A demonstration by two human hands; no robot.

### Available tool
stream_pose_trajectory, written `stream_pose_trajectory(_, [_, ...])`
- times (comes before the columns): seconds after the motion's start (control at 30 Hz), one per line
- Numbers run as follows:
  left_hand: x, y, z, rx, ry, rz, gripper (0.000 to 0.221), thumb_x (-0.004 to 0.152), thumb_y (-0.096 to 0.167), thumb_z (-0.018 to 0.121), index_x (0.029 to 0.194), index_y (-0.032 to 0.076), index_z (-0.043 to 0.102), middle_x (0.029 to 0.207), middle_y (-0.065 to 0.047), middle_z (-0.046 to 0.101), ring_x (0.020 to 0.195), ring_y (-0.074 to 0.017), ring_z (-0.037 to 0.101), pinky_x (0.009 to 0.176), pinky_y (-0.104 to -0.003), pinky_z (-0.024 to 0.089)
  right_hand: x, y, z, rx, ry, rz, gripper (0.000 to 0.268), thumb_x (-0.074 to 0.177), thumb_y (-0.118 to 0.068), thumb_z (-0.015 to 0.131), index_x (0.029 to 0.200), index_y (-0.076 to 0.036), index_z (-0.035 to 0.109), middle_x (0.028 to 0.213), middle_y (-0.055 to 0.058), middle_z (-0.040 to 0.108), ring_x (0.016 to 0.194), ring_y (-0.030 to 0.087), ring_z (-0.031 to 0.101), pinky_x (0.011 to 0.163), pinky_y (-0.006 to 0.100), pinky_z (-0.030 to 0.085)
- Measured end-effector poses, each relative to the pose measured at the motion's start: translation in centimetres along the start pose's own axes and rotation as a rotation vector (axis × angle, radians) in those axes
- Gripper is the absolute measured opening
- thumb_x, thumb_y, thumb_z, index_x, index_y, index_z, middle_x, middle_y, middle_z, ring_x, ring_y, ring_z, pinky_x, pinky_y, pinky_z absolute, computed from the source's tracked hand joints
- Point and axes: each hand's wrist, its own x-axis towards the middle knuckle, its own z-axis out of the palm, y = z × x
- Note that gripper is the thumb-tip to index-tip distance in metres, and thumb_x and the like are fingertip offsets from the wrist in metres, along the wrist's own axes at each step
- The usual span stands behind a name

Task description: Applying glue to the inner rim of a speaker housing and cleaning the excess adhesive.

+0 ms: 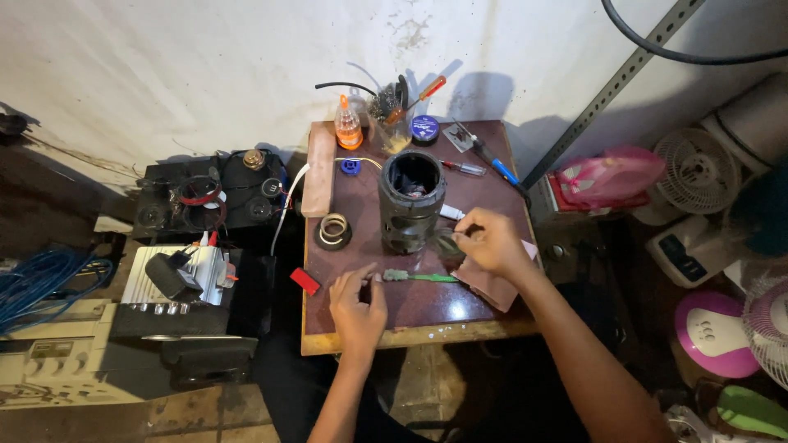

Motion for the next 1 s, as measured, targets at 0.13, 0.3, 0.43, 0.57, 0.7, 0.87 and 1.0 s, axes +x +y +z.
stream_pose_trajectory(0.13, [-0.1,-0.9,0.4,-0.007,0.038,0.051,0.02,0.081,0.0,0.074,0.098,0.008,0.079,0.08,-0.005,0.072,0.077,-0.0254,0.069,0.08,-0.033,0.049,-2.0,-5.7,-3.6,0.303,0.062,-0.064,0.037,0.075,0.002,0.083,0.111,-0.006,0.078,0.09,0.014,0.078,0.084,0.014,0.069,0.073,0.028,0.057])
stream_pose_trajectory(0.3, [-0.4,-0.6,0.1,-0.122,0.079,0.081,0.021,0.082,0.002,0.075,0.099,0.01,0.081,0.079,-0.003,0.074,0.073,-0.0231,0.069,0.078,-0.032,0.051,-3.3,-7.3,-7.0,0.309,0.305,-0.102,0.03,0.085,-0.002,0.08,0.115,-0.007,0.08,0.095,0.008,0.076,0.085,0.011,0.067,0.074,0.026,0.057])
stream_pose_trajectory(0.43, [-0.7,4.4,-0.9,-0.265,-0.021,-0.02,0.018,0.091,0.015,0.064,0.1,0.007,0.078,0.085,-0.003,0.072,0.078,-0.0151,0.065,0.074,-0.029,0.052,-6.6,-13.4,-9.7,0.195,0.399,-0.301,0.014,0.096,0.002,0.069,0.108,0.002,0.075,0.105,0.01,0.07,0.096,0.016,0.066,0.085,0.025,0.052])
stream_pose_trajectory(0.57, [0.5,11.9,-1.2,-0.836,-0.439,-0.441,0.044,0.096,0.034,0.056,0.119,-0.002,0.07,0.097,-0.018,0.078,0.08,-0.0235,0.076,0.072,-0.032,0.061,-9.0,-14.8,-9.8,0.109,0.406,-0.691,0.008,0.099,0.004,0.063,0.096,-0.001,0.068,0.103,0.019,0.066,0.108,0.036,0.071,0.101,0.042,0.056])
stream_pose_trajectory(0.7, [3.0,17.0,-1.6,-0.98,-0.378,-0.722,0.042,0.093,0.021,0.064,0.124,-0.007,0.071,0.083,-0.025,0.076,0.065,-0.025,0.074,0.063,-0.032,0.063,-10.8,-14.8,-8.9,0.157,0.241,-0.861,0.017,0.102,-0.003,0.058,0.101,-0.007,0.074,0.116,0.012,0.059,0.122,0.037,0.062,0.117,0.059,0.053])
stream_pose_trajectory(0.87, [3.1,17.5,-1.7,-0.783,-0.347,-0.524,0.045,0.09,0.012,0.068,0.135,0.004,0.065,0.075,-0.002,0.068,0.066,-0.0105,0.067,0.067,-0.026,0.056,-10.7,-14.8,-10.2,0.125,0.175,-0.855,0.015,0.101,-0.007,0.06,0.102,-0.011,0.075,0.126,0.015,0.058,0.128,0.039,0.058,0.113,0.053,0.053])
stream_pose_trajectory(1.0, [2.8,16.3,-1.1,-0.716,-0.278,-0.393,0.055,0.093,0.012,0.067,0.146,0.004,0.055,0.071,0.007,0.048,0.063,-0.0026,0.04,0.059,-0.019,0.037,-11.1,-17.4,-11.2,0.338,0.165,-0.446,0.03,0.091,-0.007,0.065,0.118,0.005,0.068,0.127,0.021,0.059,0.117,0.024,0.063,0.102,0.031,0.054])
